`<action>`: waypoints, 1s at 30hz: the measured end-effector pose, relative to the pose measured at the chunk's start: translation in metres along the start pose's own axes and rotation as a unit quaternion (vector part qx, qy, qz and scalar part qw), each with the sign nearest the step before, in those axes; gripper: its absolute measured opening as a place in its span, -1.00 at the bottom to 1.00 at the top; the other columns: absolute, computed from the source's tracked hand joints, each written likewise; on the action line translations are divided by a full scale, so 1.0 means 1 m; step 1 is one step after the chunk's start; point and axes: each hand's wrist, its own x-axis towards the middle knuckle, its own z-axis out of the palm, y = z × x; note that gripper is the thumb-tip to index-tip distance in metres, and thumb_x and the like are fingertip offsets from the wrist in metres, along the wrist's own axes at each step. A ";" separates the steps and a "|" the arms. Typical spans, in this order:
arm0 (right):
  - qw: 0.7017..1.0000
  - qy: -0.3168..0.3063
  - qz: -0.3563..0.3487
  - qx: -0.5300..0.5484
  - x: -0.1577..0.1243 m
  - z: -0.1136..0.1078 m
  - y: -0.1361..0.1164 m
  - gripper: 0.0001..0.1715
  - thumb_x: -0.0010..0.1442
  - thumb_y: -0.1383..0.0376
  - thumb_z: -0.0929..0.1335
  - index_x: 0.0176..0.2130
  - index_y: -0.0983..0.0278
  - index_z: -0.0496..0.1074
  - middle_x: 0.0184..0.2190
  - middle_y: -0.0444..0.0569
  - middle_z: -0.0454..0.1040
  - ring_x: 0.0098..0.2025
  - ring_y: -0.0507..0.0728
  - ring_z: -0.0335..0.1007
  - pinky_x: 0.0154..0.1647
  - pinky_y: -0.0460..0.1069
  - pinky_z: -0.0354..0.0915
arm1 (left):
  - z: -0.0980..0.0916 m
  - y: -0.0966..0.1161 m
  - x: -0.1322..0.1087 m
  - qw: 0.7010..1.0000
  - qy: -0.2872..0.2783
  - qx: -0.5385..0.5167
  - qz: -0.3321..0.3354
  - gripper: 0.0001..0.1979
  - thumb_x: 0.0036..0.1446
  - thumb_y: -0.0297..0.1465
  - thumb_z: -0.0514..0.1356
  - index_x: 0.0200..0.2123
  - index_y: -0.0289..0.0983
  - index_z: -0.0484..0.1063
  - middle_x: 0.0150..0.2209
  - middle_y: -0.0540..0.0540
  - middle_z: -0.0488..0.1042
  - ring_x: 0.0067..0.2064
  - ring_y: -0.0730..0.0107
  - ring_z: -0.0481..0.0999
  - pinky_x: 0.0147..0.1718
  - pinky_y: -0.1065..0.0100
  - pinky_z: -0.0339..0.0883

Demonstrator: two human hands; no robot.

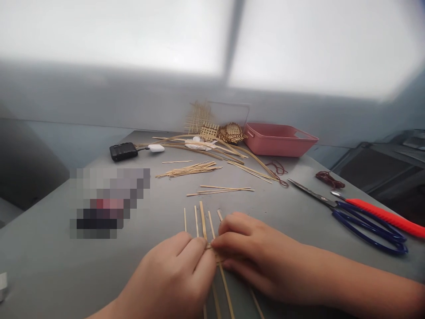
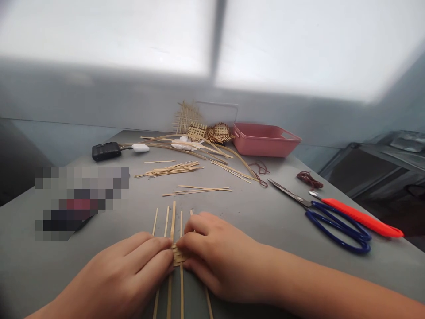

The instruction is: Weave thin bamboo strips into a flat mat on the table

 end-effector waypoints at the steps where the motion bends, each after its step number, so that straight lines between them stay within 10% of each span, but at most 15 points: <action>1: 1.000 0.004 0.001 -0.002 0.000 0.001 -0.001 -0.71 0.33 0.39 0.25 -0.05 0.34 0.49 -0.20 0.05 0.40 -0.18 0.11 0.31 -0.11 -0.03 0.31 | -0.001 0.000 0.000 1.000 -0.004 0.000 0.000 -0.76 0.23 -0.64 0.04 -0.39 -0.25 0.37 -0.45 -0.02 0.42 -0.42 0.37 0.41 -0.40 0.43 0.39; 10: 0.999 0.024 0.007 0.026 0.001 0.001 0.007 -0.74 0.31 0.38 0.28 -0.05 0.32 0.50 -0.23 0.04 0.40 -0.20 0.09 0.37 -0.13 -0.04 0.35 | 0.011 0.001 0.004 0.999 0.031 0.027 0.024 -0.77 0.33 -0.51 0.02 -0.35 -0.25 0.40 -0.41 -0.06 0.42 -0.35 0.29 0.45 -0.29 0.29 0.42; 18: 0.972 0.213 0.025 -0.092 0.017 -0.014 0.074 -0.82 0.31 0.29 0.31 -0.20 0.28 0.51 -0.24 0.05 0.50 -0.17 0.16 0.42 -0.09 0.08 0.35 | 0.006 0.002 0.004 0.999 0.023 0.011 0.023 -0.75 0.33 -0.48 0.06 -0.44 -0.25 0.37 -0.45 -0.05 0.40 -0.35 0.30 0.45 -0.31 0.31 0.42; 30: 0.974 0.176 0.083 -0.113 0.048 -0.010 0.085 -0.96 0.23 0.40 0.38 -0.26 0.31 0.48 -0.24 0.04 0.45 -0.12 0.16 0.35 -0.03 0.06 0.28 | 0.000 0.003 0.008 0.994 0.077 -0.003 0.081 -0.71 0.36 -0.57 -0.01 -0.16 -0.24 0.50 -0.12 -0.08 0.59 -0.18 0.29 0.56 -0.15 0.31 0.50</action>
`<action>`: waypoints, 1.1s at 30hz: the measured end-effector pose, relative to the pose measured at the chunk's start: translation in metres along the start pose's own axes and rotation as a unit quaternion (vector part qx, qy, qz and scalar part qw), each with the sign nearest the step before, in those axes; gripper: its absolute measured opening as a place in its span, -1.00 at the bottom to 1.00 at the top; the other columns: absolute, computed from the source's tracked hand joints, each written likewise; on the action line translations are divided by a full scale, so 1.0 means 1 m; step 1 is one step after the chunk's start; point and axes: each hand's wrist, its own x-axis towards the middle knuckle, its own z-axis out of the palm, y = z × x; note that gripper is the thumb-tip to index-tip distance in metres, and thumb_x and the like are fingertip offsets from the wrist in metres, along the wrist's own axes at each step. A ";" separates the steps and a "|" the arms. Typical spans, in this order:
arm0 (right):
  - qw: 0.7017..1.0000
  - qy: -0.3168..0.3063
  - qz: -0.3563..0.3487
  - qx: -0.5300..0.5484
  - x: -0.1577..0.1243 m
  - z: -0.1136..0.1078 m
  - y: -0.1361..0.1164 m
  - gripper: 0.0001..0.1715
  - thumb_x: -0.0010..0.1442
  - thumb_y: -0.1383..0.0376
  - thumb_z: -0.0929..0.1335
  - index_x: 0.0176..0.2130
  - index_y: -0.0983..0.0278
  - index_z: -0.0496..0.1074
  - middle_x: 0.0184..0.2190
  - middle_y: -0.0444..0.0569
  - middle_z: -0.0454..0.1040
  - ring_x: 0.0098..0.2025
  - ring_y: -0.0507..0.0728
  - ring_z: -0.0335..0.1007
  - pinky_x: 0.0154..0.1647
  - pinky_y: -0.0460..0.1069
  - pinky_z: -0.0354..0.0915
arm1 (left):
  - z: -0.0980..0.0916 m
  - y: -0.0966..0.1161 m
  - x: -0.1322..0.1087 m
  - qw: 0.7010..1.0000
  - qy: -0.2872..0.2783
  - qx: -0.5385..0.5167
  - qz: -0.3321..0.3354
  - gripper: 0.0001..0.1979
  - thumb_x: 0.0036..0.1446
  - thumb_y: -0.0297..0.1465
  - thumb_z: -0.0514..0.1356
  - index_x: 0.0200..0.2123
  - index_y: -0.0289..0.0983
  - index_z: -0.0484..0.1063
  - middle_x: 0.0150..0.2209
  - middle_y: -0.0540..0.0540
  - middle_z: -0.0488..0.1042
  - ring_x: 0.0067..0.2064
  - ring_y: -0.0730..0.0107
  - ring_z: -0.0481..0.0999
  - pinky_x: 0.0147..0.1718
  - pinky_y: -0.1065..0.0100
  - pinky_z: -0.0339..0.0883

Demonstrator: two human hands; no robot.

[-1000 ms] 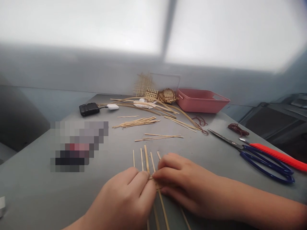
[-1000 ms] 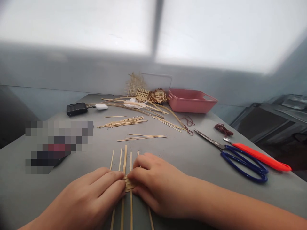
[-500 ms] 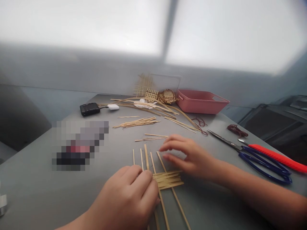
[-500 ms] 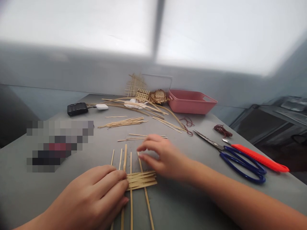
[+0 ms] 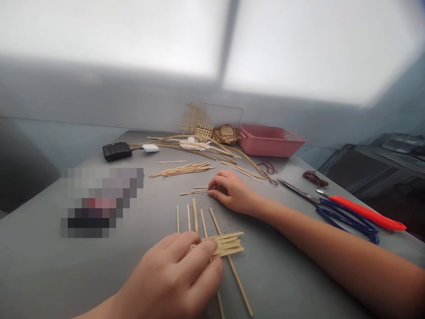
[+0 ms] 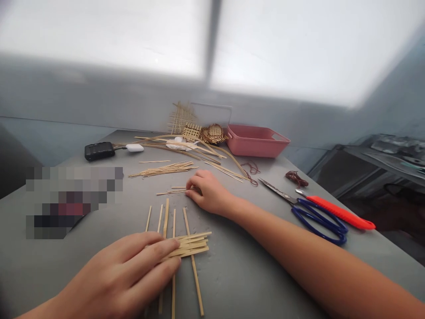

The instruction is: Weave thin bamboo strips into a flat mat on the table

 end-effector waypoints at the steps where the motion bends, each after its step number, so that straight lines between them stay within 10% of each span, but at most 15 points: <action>1: 1.000 0.004 0.011 -0.004 0.000 -0.002 0.001 -0.96 0.24 0.40 0.37 -0.26 0.31 0.47 -0.24 0.04 0.45 -0.12 0.16 0.34 -0.04 0.06 0.27 | 0.000 0.000 0.001 1.000 0.003 -0.013 0.007 -0.70 0.37 -0.57 -0.02 -0.15 -0.23 0.51 -0.08 -0.06 0.59 -0.16 0.29 0.57 -0.15 0.31 0.50; 24: 0.991 -0.096 0.034 -0.084 0.013 -0.011 0.013 -0.86 0.26 0.47 0.32 -0.34 0.29 0.35 -0.31 0.00 0.44 -0.25 0.12 0.29 -0.17 -0.03 0.20 | 0.014 0.015 -0.007 0.999 0.028 0.000 0.016 -0.65 0.44 -0.36 -0.04 -0.15 -0.32 0.54 -0.20 -0.11 0.62 -0.14 0.20 0.60 -0.07 0.22 0.48; 33: 0.994 0.032 -0.014 -0.099 0.008 -0.001 0.017 -0.80 0.24 0.48 0.18 -0.35 0.25 0.28 -0.31 0.07 0.38 -0.24 0.18 0.22 -0.10 0.07 0.21 | 0.011 0.017 -0.009 1.000 0.005 -0.012 0.021 -0.63 0.44 -0.38 -0.07 -0.09 -0.34 0.54 -0.13 -0.15 0.63 -0.11 0.20 0.60 -0.09 0.27 0.49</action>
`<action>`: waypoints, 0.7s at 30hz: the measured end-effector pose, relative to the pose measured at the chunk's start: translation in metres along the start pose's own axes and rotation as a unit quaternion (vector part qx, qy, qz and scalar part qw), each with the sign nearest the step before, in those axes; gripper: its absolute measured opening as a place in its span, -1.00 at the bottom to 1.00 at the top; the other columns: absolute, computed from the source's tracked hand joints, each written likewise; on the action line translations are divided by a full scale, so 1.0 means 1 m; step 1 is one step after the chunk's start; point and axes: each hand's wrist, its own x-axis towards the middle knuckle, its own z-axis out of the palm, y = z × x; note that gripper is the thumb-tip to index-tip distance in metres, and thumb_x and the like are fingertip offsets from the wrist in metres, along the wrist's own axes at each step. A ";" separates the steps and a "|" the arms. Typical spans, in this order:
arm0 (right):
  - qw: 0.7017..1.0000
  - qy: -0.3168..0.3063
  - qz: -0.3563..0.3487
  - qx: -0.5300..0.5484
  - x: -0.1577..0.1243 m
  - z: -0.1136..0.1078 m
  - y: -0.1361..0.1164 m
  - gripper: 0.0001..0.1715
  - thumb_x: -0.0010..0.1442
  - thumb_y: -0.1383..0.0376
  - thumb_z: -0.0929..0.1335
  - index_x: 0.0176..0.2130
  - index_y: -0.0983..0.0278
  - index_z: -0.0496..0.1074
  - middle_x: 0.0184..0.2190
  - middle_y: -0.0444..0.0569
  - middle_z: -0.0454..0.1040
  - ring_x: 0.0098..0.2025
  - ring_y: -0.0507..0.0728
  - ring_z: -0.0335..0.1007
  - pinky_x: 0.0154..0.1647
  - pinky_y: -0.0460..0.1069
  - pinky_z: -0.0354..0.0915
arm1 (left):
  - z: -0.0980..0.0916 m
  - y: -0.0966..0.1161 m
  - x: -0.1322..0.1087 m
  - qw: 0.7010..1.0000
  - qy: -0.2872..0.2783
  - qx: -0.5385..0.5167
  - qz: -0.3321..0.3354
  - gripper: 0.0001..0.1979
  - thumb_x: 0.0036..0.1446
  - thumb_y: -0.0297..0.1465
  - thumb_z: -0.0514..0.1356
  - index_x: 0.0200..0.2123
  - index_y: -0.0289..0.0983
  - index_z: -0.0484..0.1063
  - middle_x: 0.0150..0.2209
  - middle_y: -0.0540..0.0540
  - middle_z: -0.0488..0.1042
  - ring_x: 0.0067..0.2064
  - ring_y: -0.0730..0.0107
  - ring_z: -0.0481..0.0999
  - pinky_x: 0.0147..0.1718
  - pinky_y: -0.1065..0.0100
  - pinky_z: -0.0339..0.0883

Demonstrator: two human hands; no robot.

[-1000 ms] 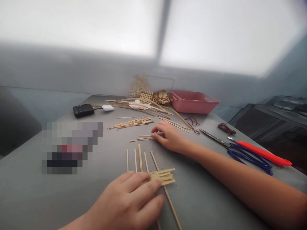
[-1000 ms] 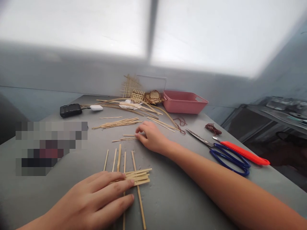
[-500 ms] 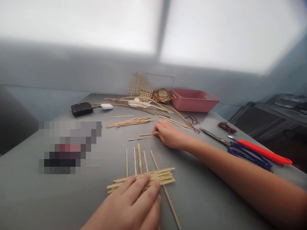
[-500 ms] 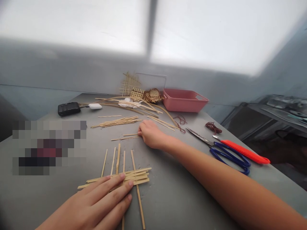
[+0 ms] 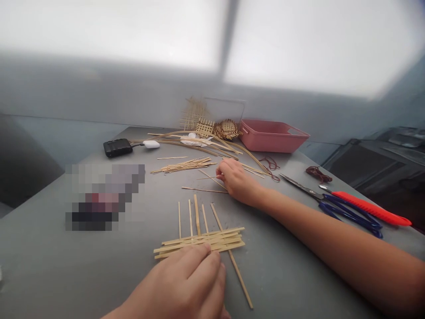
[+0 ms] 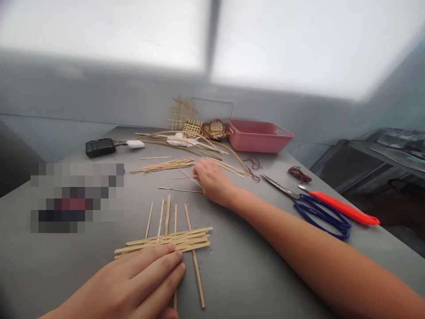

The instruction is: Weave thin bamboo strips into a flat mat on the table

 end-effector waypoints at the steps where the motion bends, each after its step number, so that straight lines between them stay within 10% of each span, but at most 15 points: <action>1: 1.000 0.020 -0.004 0.000 -0.001 -0.003 -0.001 -0.79 0.24 0.49 0.17 -0.34 0.24 0.27 -0.30 0.07 0.39 -0.23 0.18 0.22 -0.08 0.08 0.20 | 0.000 -0.001 0.001 1.000 0.003 -0.004 -0.002 -0.63 0.44 -0.38 -0.07 -0.09 -0.34 0.54 -0.13 -0.15 0.63 -0.11 0.21 0.60 -0.07 0.27 0.48; 8: 0.997 0.073 -0.009 0.029 -0.021 -0.050 -0.019 -0.78 0.35 0.31 0.16 -0.20 0.24 0.36 -0.25 0.05 0.48 -0.22 0.16 0.36 -0.16 0.03 0.26 | 0.004 -0.002 0.000 1.000 -0.002 0.012 -0.003 -0.72 0.38 -0.33 0.05 -0.12 -0.35 0.52 -0.12 -0.23 0.60 -0.12 0.15 0.60 -0.07 0.21 0.50; 13: 0.967 -0.216 0.106 0.082 -0.032 -0.078 -0.034 -0.75 0.24 0.24 0.28 -0.45 0.23 0.40 -0.53 -0.16 0.43 -0.49 0.05 0.27 -0.48 -0.06 0.14 | 0.008 -0.003 -0.005 0.999 0.002 0.052 -0.008 -0.70 0.37 -0.26 0.07 -0.11 -0.30 0.53 -0.07 -0.16 0.61 -0.01 -0.04 0.58 -0.05 0.04 0.53; 21: 0.932 -0.299 0.159 0.129 -0.032 -0.072 -0.046 -0.79 0.19 0.25 0.29 -0.45 0.23 0.43 -0.52 -0.16 0.44 -0.49 0.04 0.25 -0.51 -0.08 0.12 | 0.006 -0.002 -0.002 0.998 0.006 0.053 -0.017 -0.69 0.38 -0.23 0.06 -0.13 -0.25 0.55 -0.09 -0.05 0.63 -0.17 -0.03 0.64 -0.17 -0.05 0.56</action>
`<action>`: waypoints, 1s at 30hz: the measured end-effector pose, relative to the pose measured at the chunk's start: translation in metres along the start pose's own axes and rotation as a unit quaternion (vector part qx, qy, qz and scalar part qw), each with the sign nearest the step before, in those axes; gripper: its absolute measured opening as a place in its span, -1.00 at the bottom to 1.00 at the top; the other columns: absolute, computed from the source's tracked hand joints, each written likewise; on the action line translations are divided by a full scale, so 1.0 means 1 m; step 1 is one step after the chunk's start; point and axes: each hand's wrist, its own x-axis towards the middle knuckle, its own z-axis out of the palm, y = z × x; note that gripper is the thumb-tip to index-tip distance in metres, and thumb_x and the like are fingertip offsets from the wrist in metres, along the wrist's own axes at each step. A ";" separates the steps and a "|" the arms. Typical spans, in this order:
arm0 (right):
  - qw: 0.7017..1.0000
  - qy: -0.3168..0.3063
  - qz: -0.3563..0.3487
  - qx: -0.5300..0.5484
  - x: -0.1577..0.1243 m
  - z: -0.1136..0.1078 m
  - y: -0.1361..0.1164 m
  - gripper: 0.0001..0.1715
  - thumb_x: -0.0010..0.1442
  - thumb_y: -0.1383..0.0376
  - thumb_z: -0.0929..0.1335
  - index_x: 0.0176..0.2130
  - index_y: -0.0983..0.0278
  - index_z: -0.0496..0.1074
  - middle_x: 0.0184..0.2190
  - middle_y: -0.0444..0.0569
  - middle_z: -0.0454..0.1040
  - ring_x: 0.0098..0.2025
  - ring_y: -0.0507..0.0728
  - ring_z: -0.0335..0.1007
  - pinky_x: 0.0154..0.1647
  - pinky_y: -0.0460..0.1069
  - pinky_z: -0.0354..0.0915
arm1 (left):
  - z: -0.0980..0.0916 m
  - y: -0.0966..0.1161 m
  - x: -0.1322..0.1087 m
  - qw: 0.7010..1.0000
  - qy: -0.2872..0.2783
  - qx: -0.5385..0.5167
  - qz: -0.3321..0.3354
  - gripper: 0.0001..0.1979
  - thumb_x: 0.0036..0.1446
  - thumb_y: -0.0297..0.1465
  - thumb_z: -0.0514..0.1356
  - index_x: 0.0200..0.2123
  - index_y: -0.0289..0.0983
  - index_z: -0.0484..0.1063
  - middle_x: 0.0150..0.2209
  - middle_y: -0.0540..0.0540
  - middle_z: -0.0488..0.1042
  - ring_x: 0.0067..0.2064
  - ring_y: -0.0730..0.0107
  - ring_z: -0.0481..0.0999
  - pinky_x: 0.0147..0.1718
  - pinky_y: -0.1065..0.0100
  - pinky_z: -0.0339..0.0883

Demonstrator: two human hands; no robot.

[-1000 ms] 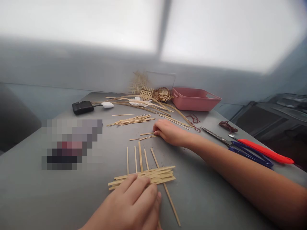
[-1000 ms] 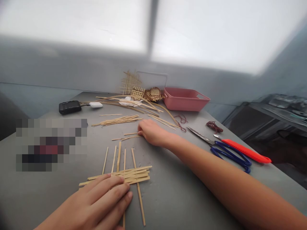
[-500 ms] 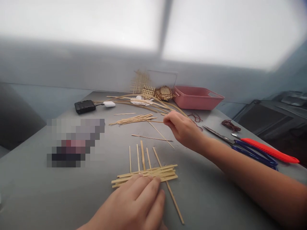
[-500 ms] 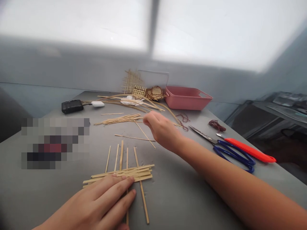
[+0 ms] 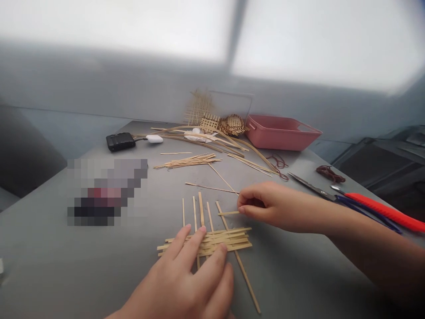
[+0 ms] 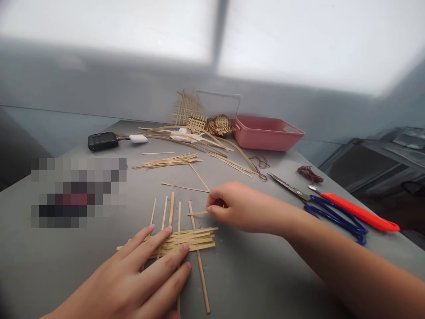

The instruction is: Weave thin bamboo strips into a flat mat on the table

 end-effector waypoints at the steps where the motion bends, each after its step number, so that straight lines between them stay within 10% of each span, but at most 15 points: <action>1: 1.000 -0.003 0.004 0.009 0.001 0.003 -0.001 -0.80 0.18 0.25 0.29 -0.44 0.23 0.44 -0.51 -0.15 0.45 -0.48 0.04 0.26 -0.50 -0.08 0.13 | 0.000 0.000 0.001 1.000 0.001 0.000 0.003 -0.69 0.38 -0.24 0.06 -0.14 -0.25 0.55 -0.10 -0.05 0.63 -0.18 -0.02 0.64 -0.17 -0.05 0.56; 30: 0.997 0.000 0.018 0.076 0.009 0.001 0.004 -0.78 0.15 0.19 0.29 -0.44 0.27 0.40 -0.51 -0.16 0.37 -0.45 0.04 0.21 -0.47 -0.08 0.13 | -0.010 -0.003 0.002 0.998 -0.023 0.052 0.018 -0.65 0.44 -0.32 -0.07 -0.05 -0.23 0.51 0.06 -0.02 0.56 0.04 0.10 0.57 -0.10 0.16 0.49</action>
